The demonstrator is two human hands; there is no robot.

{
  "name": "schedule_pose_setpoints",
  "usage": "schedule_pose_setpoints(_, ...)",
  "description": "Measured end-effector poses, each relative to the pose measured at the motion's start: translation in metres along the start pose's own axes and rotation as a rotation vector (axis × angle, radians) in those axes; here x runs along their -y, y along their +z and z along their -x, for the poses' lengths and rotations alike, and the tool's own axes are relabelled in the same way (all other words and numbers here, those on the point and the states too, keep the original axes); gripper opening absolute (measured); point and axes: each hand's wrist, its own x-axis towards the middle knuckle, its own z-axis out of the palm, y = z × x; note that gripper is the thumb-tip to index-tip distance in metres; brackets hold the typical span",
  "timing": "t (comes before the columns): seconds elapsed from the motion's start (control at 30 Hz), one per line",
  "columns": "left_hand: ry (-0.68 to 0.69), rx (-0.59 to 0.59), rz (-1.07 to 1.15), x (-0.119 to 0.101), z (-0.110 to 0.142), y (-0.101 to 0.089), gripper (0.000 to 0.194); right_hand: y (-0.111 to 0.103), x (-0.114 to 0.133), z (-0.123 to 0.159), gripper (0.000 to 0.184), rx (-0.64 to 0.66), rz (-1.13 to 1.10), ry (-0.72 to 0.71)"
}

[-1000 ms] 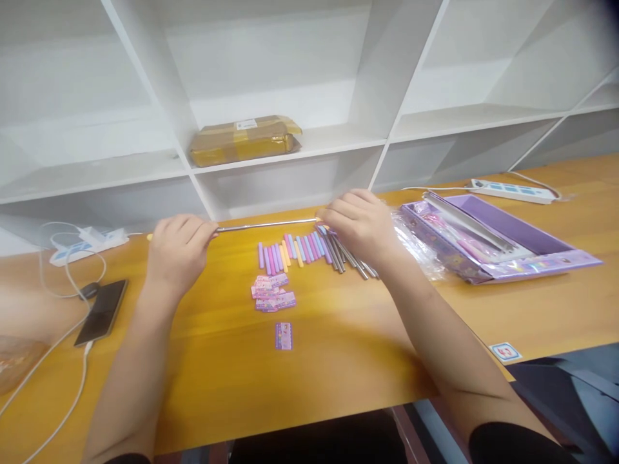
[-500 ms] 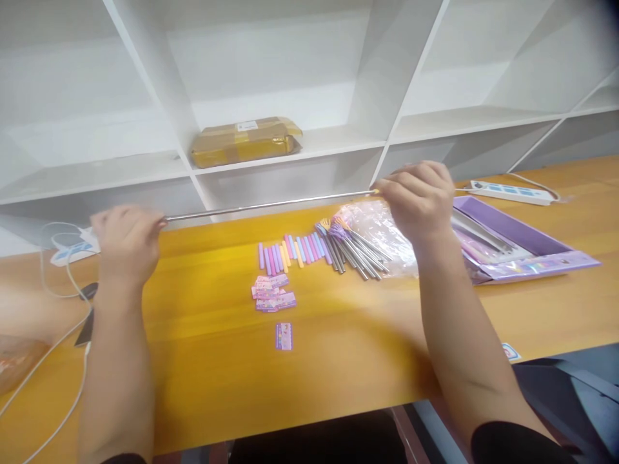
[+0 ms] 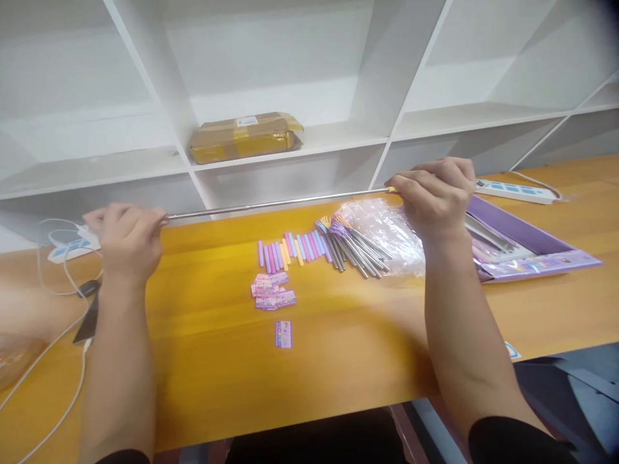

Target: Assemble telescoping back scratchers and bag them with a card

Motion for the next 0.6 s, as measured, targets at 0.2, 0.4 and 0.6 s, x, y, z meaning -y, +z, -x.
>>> schedule_pose_setpoints(0.2, -0.006, -0.022, 0.010, 0.001, 0.000, 0.004, 0.018, 0.009, -0.012, 0.003, 0.039, -0.062, 0.063, -0.035)
schedule_pose_setpoints(0.4, 0.054, 0.044, 0.006, -0.018, -0.009, -0.006, 0.018, 0.020, -0.020, 0.005, 0.046, -0.129, 0.148, -0.080)
schedule_pose_setpoints(0.6, 0.083, 0.165, 0.041, -0.051, -0.014, -0.019, 0.022, 0.017, -0.017, 0.003, 0.050, -0.122, 0.106, -0.049)
